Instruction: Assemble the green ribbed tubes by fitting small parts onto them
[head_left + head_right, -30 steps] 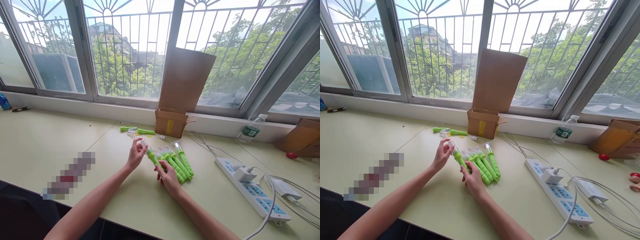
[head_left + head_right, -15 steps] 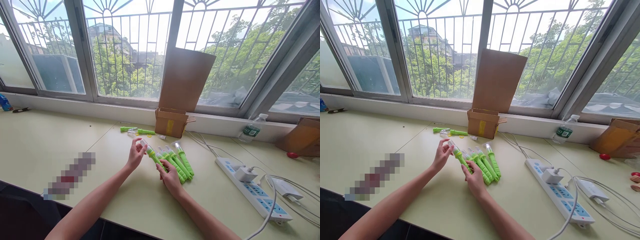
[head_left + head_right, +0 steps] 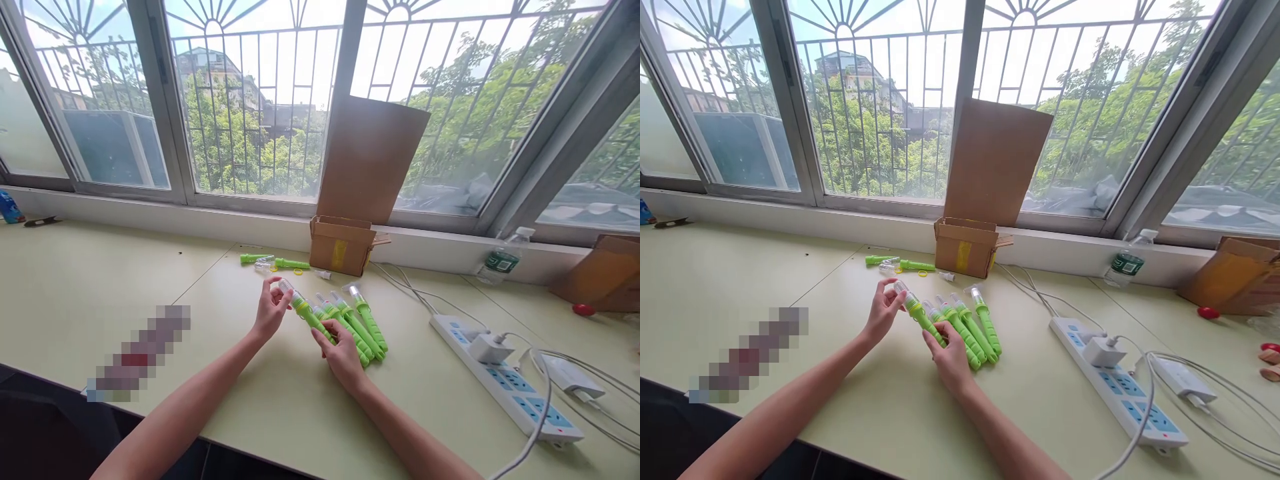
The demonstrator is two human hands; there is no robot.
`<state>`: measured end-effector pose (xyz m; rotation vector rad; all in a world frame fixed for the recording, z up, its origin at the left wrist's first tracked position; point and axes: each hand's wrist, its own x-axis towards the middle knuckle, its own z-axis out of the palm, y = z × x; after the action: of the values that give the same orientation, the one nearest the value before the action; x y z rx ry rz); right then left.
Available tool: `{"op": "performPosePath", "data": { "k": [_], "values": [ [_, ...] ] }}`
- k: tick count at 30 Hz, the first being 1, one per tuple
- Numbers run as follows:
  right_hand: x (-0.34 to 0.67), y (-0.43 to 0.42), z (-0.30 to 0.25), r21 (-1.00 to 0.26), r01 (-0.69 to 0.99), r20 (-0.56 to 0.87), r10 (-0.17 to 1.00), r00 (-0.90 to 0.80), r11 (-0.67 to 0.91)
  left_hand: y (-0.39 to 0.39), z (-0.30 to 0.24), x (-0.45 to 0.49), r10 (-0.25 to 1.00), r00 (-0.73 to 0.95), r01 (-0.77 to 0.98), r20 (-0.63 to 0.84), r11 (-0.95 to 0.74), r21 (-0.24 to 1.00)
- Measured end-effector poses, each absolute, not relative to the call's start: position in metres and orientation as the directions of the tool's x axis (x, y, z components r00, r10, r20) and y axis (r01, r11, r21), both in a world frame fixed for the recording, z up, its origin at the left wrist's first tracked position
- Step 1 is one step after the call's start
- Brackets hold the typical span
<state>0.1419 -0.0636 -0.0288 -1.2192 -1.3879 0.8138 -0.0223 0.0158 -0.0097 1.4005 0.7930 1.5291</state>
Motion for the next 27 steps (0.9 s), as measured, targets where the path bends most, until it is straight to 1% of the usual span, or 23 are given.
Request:
{"op": "performPosePath", "data": {
  "k": [3, 6, 8, 13, 16, 19, 22, 24, 27],
  "values": [
    [0.1419, -0.0640, -0.0276, -0.956, 0.218, 0.208, 0.977, 0.039, 0.195, 0.0157, -0.0091, -0.0228, 0.908, 0.026, -0.180, 0.418, -0.408, 0.895],
    [0.1420, -0.0638, -0.0293, -0.959, 0.223, 0.184, 0.982, 0.029, 0.173, 0.0150, -0.0087, -0.0225, 0.910, 0.026, -0.180, 0.413, -0.402, 0.898],
    [0.1424, -0.0632, -0.0315, -0.951, 0.243, 0.208, 0.977, 0.046, 0.191, 0.0147, -0.0089, -0.0220, 0.912, 0.031, -0.185, 0.409, -0.397, 0.899],
    [0.1435, -0.0623, -0.0352, -0.913, 0.303, 0.319, 0.940, 0.119, 0.272, 0.0155, -0.0102, -0.0219, 0.913, 0.027, -0.182, 0.408, -0.396, 0.900],
    [0.1430, -0.0635, -0.0336, -0.928, 0.272, 0.291, 0.951, 0.104, 0.254, 0.0164, -0.0107, -0.0225, 0.913, 0.027, -0.178, 0.408, -0.397, 0.900],
    [0.1424, -0.0642, -0.0314, -0.946, 0.235, 0.236, 0.971, 0.036, 0.222, 0.0169, -0.0106, -0.0230, 0.910, 0.022, -0.176, 0.415, -0.405, 0.897],
    [0.1427, -0.0632, -0.0316, -0.950, 0.239, 0.206, 0.979, 0.000, 0.200, 0.0166, -0.0104, -0.0229, 0.907, 0.019, -0.178, 0.421, -0.411, 0.894],
    [0.1434, -0.0621, -0.0334, -0.944, 0.259, 0.218, 0.976, 0.020, 0.206, 0.0161, -0.0105, -0.0225, 0.908, 0.028, -0.182, 0.419, -0.407, 0.895],
    [0.1441, -0.0614, -0.0355, -0.922, 0.295, 0.284, 0.955, 0.081, 0.249, 0.0152, -0.0107, -0.0218, 0.912, 0.038, -0.188, 0.409, -0.396, 0.899]
  ]
}}
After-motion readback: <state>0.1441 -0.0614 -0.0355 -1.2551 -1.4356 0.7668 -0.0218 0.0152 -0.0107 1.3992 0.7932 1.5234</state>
